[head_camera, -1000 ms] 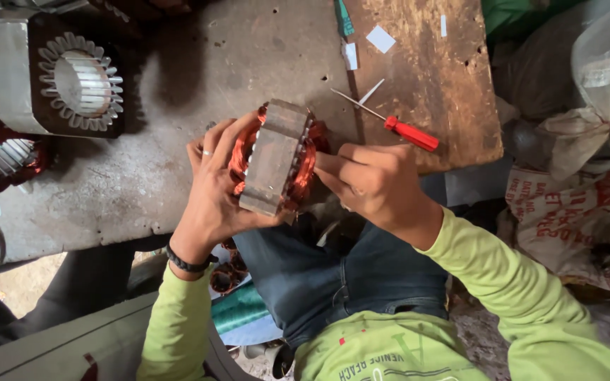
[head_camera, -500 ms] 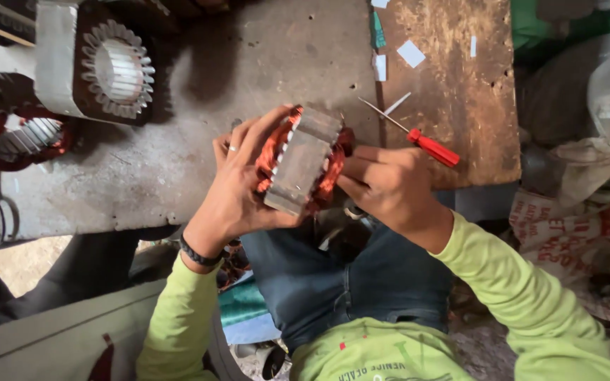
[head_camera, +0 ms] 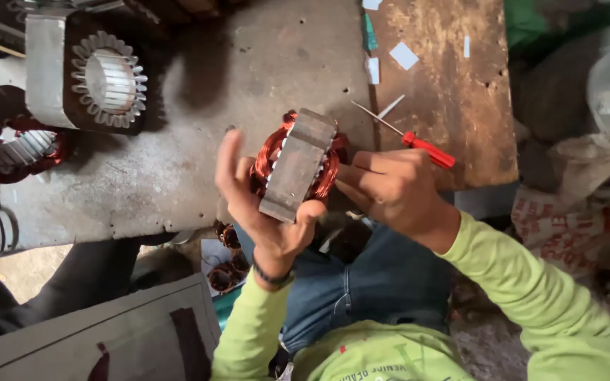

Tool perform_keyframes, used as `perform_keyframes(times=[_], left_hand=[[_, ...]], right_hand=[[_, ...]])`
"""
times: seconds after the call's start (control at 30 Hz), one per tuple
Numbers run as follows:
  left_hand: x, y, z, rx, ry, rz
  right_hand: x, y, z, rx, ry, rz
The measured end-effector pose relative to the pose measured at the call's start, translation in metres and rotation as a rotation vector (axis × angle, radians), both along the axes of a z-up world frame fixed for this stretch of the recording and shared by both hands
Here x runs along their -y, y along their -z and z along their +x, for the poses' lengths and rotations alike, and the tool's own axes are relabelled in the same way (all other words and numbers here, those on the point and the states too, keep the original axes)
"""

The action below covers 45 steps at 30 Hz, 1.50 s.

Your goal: Repairing or rewinding the copper wire coils on an electric motor stator.

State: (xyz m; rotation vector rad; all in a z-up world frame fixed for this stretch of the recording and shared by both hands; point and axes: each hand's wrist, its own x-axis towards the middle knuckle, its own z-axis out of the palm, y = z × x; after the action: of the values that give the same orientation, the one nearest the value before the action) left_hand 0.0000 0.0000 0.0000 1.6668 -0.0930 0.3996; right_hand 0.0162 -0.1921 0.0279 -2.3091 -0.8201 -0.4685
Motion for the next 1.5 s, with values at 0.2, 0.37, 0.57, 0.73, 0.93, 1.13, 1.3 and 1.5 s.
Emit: perform_keyframes(times=[0.2, 0.37, 0.57, 0.73, 0.93, 1.13, 1.3, 1.5], left_hand=[[-0.018, 0.003, 0.014, 0.104, 0.142, 0.074], [-0.024, -0.007, 0.021, 0.085, 0.182, 0.072], [-0.022, -0.01, 0.028, 0.041, 0.189, 0.1], [-0.026, -0.016, 0.034, 0.026, 0.177, 0.06], [-0.032, -0.012, 0.04, 0.046, 0.204, 0.075], [-0.028, -0.016, 0.04, 0.054, 0.206, 0.122], [-0.029, -0.016, 0.042, 0.041, 0.2, 0.104], [-0.029, -0.021, 0.046, 0.054, 0.224, 0.045]], right_hand=[[-0.011, -0.004, -0.002, -0.053, 0.102, 0.122], [-0.006, -0.001, -0.015, 0.008, 0.155, -0.051], [-0.024, 0.003, -0.009, -0.05, 0.223, 0.121], [-0.018, 0.002, -0.012, -0.09, 0.232, 0.156], [-0.025, 0.001, -0.004, -0.154, 0.174, 0.17], [-0.019, 0.006, -0.013, -0.102, 0.215, 0.114], [-0.031, 0.008, -0.005, -0.07, 0.201, 0.24], [-0.023, 0.007, -0.007, -0.079, 0.192, 0.223]])
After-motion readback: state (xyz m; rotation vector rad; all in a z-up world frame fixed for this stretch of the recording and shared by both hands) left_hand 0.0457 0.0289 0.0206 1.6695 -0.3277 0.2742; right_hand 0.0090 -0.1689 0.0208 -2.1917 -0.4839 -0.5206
